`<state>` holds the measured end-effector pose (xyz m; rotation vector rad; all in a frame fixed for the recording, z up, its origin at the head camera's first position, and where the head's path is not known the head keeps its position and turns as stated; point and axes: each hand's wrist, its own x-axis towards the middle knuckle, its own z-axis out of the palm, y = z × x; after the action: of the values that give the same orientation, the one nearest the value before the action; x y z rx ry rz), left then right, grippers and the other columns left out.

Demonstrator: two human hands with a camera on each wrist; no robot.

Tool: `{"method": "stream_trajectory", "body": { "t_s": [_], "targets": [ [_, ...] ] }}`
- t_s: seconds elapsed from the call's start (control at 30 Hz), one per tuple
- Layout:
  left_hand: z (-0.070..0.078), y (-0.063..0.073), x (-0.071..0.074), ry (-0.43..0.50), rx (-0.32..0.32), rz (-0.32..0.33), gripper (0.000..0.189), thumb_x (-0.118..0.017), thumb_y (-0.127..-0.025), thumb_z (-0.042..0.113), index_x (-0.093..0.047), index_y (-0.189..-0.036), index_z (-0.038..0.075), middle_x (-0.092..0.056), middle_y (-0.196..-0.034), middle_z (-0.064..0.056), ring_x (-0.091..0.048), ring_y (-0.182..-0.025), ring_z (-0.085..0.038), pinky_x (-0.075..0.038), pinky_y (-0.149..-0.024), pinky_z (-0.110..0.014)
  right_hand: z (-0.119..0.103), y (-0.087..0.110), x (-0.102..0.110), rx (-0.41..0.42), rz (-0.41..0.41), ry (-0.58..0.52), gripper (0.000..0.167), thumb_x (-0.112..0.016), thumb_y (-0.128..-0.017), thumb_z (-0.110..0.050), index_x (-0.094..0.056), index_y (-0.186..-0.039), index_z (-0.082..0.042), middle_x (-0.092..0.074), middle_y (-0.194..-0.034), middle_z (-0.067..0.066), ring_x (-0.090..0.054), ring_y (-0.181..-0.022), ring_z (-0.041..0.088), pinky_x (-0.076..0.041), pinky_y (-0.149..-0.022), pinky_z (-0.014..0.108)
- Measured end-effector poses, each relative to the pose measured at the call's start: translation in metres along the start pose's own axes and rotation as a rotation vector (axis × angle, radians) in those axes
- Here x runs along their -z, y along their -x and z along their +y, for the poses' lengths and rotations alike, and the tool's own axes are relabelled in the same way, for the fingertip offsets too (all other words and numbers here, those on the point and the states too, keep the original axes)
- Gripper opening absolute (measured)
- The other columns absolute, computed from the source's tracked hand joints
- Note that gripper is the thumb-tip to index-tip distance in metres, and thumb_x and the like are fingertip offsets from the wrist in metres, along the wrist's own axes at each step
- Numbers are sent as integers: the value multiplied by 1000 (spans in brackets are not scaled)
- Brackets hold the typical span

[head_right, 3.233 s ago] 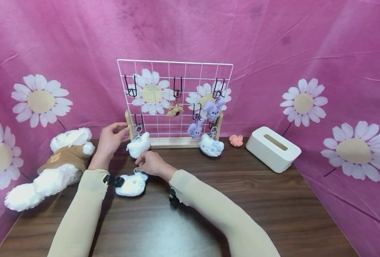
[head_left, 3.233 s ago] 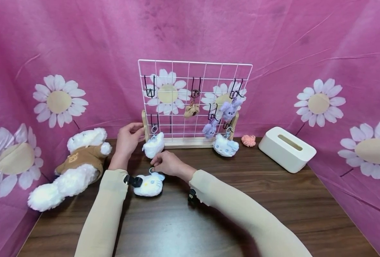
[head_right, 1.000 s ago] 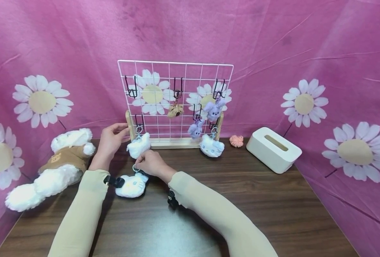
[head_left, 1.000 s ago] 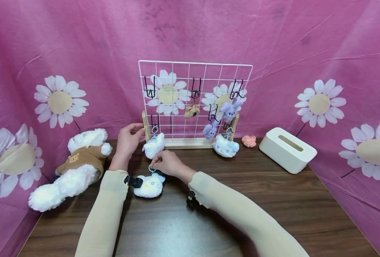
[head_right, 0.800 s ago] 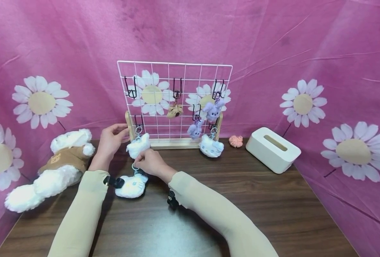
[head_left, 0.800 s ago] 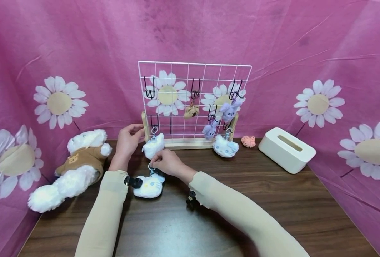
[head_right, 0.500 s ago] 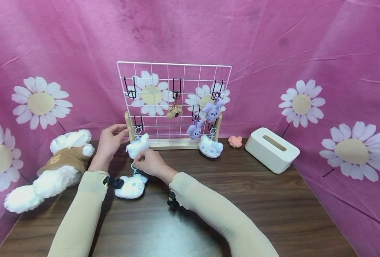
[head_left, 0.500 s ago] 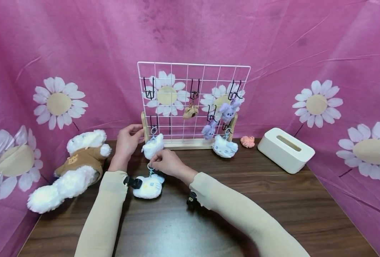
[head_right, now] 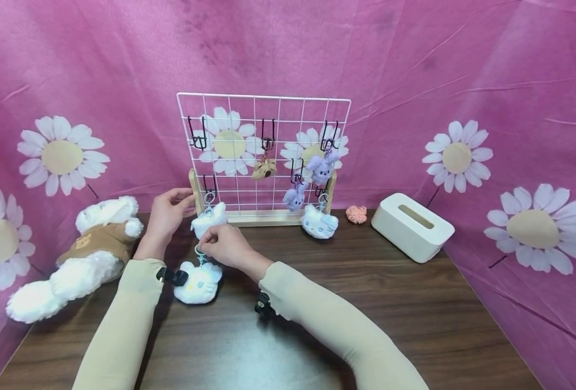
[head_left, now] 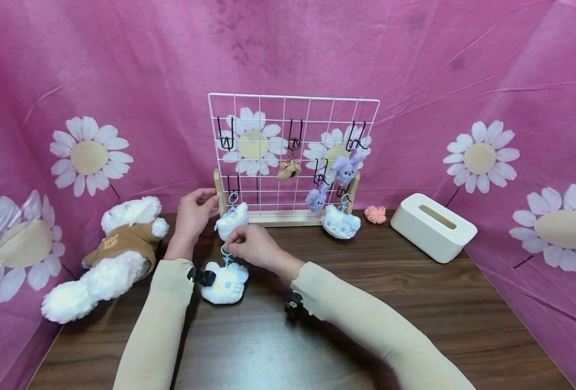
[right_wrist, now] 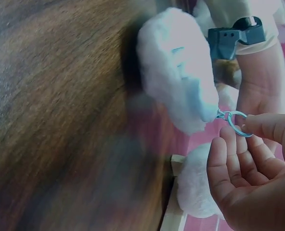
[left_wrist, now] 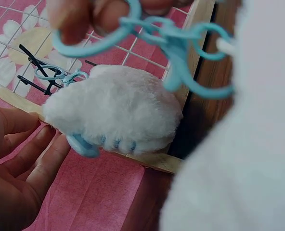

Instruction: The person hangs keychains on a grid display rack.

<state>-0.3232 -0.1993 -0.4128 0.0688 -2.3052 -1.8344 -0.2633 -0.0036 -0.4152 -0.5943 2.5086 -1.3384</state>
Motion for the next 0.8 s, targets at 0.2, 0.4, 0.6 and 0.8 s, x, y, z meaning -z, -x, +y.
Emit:
{"method": "stream_trajectory", "body": {
  "t_s": [0.2, 0.4, 0.6, 0.8],
  "targets": [
    [1, 1, 0, 18, -7, 1, 34, -67, -113, 13, -71, -142, -5, -70, -133, -29, -81, -100, -21, -72, -93, -26, -7, 4, 4, 37, 15, 22, 8, -77, -105, -15, -83, -102, -11, -74, -84, -3, -64, -75, 4, -54, -65, 15],
    [2, 2, 1, 21, -9, -2, 34, -67, -113, 13, -71, -143, -5, -70, -134, -30, -81, -107, -30, -72, -94, -27, -12, 6, 7, 71, 34, 59, 8, -78, -105, -17, -83, -101, -12, -76, -88, -3, -62, -78, 2, -53, -68, 14],
    [2, 3, 1, 20, -9, -3, 35, -67, -113, 13, -71, -142, -5, -70, -134, -30, -81, -108, -30, -72, -93, -26, -18, 9, 11, 89, 54, 82, 8, -79, -104, -18, -84, -101, -13, -77, -90, -2, -62, -82, 2, -53, -71, 15],
    [2, 2, 1, 21, -7, -7, 35, -67, -113, 13, -71, -143, -5, -70, -135, -30, -81, -110, -31, -72, -93, -25, -23, 12, 15, 91, 66, 93, 8, -79, -105, -20, -83, -101, -15, -78, -91, -2, -63, -82, 3, -53, -71, 16]
  ]
}}
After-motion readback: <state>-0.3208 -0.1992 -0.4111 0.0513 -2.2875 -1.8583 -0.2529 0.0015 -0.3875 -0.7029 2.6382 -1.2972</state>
